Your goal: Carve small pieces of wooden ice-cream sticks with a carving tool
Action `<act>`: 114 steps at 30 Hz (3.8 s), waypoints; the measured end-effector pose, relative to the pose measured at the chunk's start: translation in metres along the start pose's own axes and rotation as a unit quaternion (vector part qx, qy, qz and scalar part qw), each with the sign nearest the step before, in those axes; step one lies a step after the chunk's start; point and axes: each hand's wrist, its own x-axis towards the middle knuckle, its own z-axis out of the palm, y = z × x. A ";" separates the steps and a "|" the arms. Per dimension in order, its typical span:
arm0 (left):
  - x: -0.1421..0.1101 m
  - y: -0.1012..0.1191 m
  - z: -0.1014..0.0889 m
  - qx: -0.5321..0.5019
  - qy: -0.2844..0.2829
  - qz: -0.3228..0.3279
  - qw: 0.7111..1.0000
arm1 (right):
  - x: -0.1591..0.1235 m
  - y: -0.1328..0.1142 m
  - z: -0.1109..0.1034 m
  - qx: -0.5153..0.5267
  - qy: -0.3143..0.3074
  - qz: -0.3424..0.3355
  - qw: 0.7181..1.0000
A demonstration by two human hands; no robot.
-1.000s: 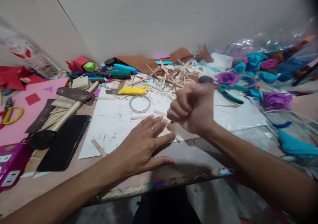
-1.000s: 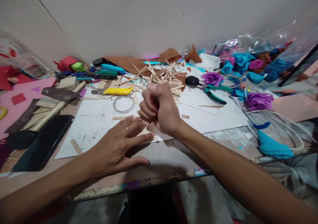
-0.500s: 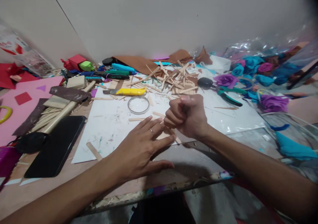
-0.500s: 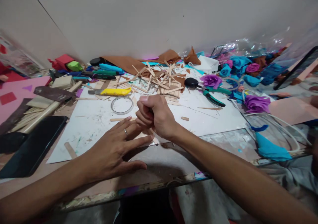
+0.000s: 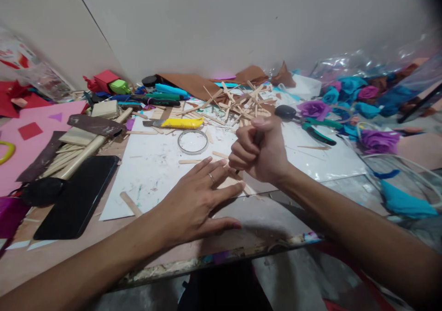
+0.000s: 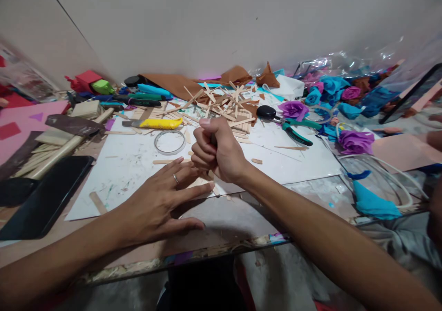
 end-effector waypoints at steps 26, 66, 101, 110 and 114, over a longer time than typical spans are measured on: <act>0.002 0.003 -0.004 -0.009 -0.016 -0.013 1.000 | -0.005 0.014 0.007 -0.033 0.034 -0.061 0.997; -0.001 0.001 0.003 0.026 0.006 -0.005 1.000 | -0.018 -0.010 0.013 -0.046 0.057 -0.140 0.987; -0.002 -0.003 0.008 0.016 0.028 0.004 0.999 | -0.004 0.005 -0.013 0.009 -0.098 -0.063 0.993; -0.002 -0.001 0.006 0.006 0.009 -0.009 1.000 | 0.002 0.007 -0.005 -0.009 -0.064 -0.061 0.996; -0.001 -0.001 0.004 -0.002 0.010 -0.006 1.000 | 0.005 0.010 0.000 -0.014 0.000 -0.040 0.999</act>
